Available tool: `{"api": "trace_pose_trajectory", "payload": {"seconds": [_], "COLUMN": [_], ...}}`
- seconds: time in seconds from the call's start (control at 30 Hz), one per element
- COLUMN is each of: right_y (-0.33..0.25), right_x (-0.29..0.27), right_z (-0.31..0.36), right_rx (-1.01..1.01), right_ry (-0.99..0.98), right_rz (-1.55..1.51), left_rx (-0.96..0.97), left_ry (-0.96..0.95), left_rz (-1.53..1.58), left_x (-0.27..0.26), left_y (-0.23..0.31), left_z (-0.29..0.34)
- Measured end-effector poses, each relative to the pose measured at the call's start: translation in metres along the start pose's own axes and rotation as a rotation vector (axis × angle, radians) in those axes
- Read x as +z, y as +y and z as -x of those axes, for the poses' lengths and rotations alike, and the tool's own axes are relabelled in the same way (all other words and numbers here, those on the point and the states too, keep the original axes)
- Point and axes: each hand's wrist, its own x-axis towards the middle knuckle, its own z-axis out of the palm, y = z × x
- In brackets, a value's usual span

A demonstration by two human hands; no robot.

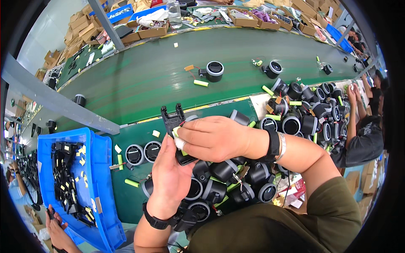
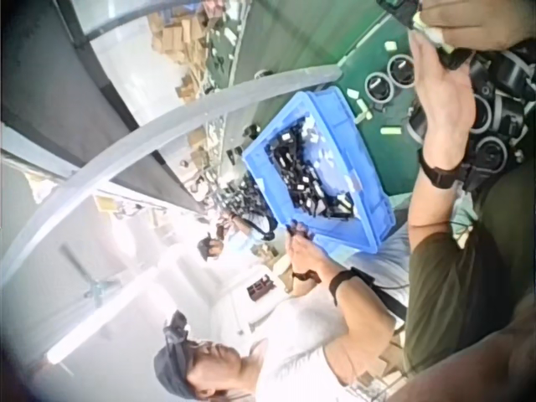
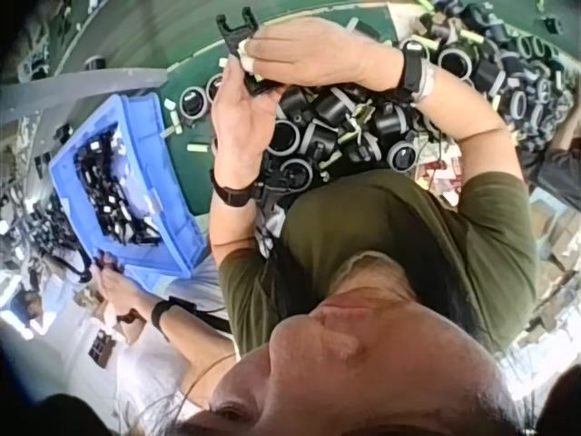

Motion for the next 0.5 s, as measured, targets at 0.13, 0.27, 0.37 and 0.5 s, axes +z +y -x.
{"api": "trace_pose_trajectory", "payload": {"seconds": [0.13,0.27,0.37,0.5], "right_y": [-0.013,0.010,0.040,0.038], "right_x": [-0.001,-0.019,-0.014,0.004], "right_z": [-0.005,-0.006,0.008,-0.006], "right_rx": [0.137,0.571,0.496,0.800], "right_ry": [-0.088,0.079,-0.103,-0.435], "right_rz": [-0.056,-0.402,-0.433,-0.829], "left_rx": [0.021,0.112,0.125,0.144], "left_ry": [0.004,0.025,0.052,-0.009], "left_rz": [0.026,-0.129,-0.209,-0.262], "left_x": [-0.010,-0.023,-0.022,-0.024], "left_y": [-0.001,0.005,0.011,0.018], "left_z": [-0.005,-0.007,-0.008,-0.008]}}
